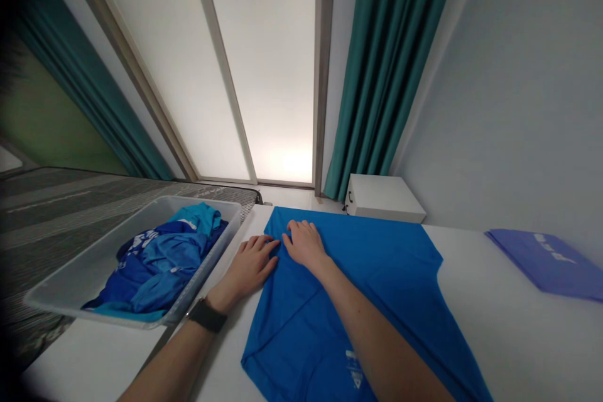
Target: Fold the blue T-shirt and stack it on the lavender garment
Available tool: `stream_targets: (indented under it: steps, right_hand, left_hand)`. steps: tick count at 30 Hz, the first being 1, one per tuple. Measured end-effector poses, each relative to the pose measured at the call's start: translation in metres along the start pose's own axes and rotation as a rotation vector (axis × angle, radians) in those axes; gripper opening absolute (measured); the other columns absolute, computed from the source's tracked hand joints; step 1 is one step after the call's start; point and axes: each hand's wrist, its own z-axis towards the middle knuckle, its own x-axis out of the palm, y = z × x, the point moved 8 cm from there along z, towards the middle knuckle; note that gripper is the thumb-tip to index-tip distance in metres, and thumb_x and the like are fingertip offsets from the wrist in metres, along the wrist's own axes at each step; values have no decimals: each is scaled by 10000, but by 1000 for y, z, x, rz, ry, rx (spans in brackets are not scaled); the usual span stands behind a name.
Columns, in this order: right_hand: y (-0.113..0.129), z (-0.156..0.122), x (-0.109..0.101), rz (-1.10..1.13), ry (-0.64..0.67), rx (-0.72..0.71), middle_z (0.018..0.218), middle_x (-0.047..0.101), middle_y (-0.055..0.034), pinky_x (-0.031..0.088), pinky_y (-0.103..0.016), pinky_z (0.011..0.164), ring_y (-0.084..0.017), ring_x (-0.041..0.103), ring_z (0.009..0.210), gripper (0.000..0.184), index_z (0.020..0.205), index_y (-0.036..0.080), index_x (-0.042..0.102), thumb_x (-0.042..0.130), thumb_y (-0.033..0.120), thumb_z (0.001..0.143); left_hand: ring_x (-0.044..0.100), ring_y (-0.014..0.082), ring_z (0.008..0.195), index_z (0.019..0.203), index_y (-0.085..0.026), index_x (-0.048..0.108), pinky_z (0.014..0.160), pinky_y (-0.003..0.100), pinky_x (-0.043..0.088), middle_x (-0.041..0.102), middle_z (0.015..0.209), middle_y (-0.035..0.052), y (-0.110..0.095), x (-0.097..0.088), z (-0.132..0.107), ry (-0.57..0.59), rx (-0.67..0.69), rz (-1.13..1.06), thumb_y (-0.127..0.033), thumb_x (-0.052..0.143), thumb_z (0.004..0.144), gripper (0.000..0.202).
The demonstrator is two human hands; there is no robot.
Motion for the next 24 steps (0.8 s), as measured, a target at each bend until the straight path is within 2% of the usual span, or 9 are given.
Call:
stream_targets:
  steps: [4, 13, 19, 24]
  right_hand:
    - [-11, 1, 4, -14, 68, 68, 1066, 665, -94, 366, -340, 836, -255, 561, 1032, 211, 986, 185, 596, 483, 361, 957]
    - [-2, -3, 0, -111, 101, 79, 939, 717, -110, 340, -358, 852, -242, 650, 931, 226, 1169, 183, 540, 411, 228, 990]
    - [-6, -5, -2, -159, 128, 105, 949, 733, -126, 340, -364, 872, -237, 677, 917, 280, 1215, 174, 525, 351, 263, 1014]
    - [-9, -6, -2, -179, 147, 128, 970, 731, -151, 363, -369, 867, -254, 682, 931, 311, 1195, 159, 542, 351, 320, 1010]
  left_hand:
    - [472, 273, 1197, 1332, -247, 531, 984, 437, 384, 552, 1321, 78, 0, -1, 0, -3, 1, -4, -345, 452, 956, 397]
    - [472, 282, 1199, 1335, -250, 535, 982, 444, 396, 555, 1325, 77, 0, -1, 0, -1, 5, 4, -352, 466, 952, 403]
    - [471, 272, 1236, 1373, -228, 499, 1013, 445, 392, 531, 1366, 96, 1, 1, -2, -38, 14, 6, -377, 387, 998, 418]
    - [415, 256, 1339, 1433, -185, 423, 1099, 438, 330, 481, 1458, 105, -17, 3, -8, -39, 96, 21, -425, 347, 1012, 491]
